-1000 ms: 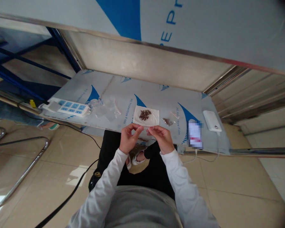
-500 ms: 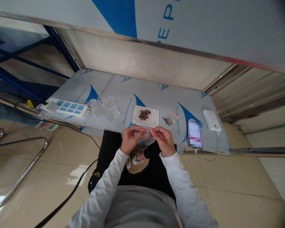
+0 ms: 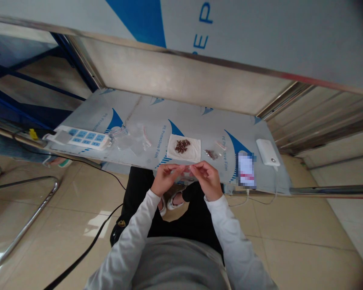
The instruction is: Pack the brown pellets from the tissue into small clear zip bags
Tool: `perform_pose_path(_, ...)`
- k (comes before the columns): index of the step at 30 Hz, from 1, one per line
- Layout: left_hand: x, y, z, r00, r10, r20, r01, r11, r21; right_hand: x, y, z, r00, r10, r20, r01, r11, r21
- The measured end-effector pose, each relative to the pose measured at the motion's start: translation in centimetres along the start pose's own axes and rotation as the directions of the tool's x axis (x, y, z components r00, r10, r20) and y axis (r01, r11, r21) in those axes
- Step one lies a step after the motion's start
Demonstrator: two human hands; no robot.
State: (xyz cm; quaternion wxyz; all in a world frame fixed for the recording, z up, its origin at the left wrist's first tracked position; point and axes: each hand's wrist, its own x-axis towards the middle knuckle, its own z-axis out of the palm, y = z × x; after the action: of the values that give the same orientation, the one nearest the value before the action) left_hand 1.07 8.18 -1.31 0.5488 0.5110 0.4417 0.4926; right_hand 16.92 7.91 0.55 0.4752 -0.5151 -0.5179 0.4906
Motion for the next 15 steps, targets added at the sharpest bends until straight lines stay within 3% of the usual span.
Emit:
perform_pose_path(3,0.1,-0.1,-0.5,1.0,-0.004,0.009,0.003,1.0,0.013,0.1,0.3,-0.2,1.0,0.024,-0.018,-0.024,0.999,0.038)
perform_pose_path(9,0.3,-0.3,-0.3,1.0,0.006,-0.021,-0.003,0.993,0.121,-0.1,-0.2,-1.2,0.985,0.118,0.129,-0.119,0.993,-0.002)
perform_pose_path(11,0.5,-0.3,-0.5,0.998,-0.024,-0.058,0.03,0.994,0.106,1.1,-0.3,-2.5,0.991,0.119,0.058,-0.121,0.992,0.028)
perform_pose_path(13,0.7,-0.4,-1.1,0.986,-0.048,-0.157,0.061,0.995,0.075,3.3,0.3,-4.4,0.99,0.106,-0.088,-0.099,0.992,0.076)
perform_pose_path(15,0.9,-0.5,-2.2,0.956,-0.059,-0.289,0.077,0.996,0.05,6.1,1.7,-6.8,0.956,0.109,-0.271,-0.096,0.993,0.062)
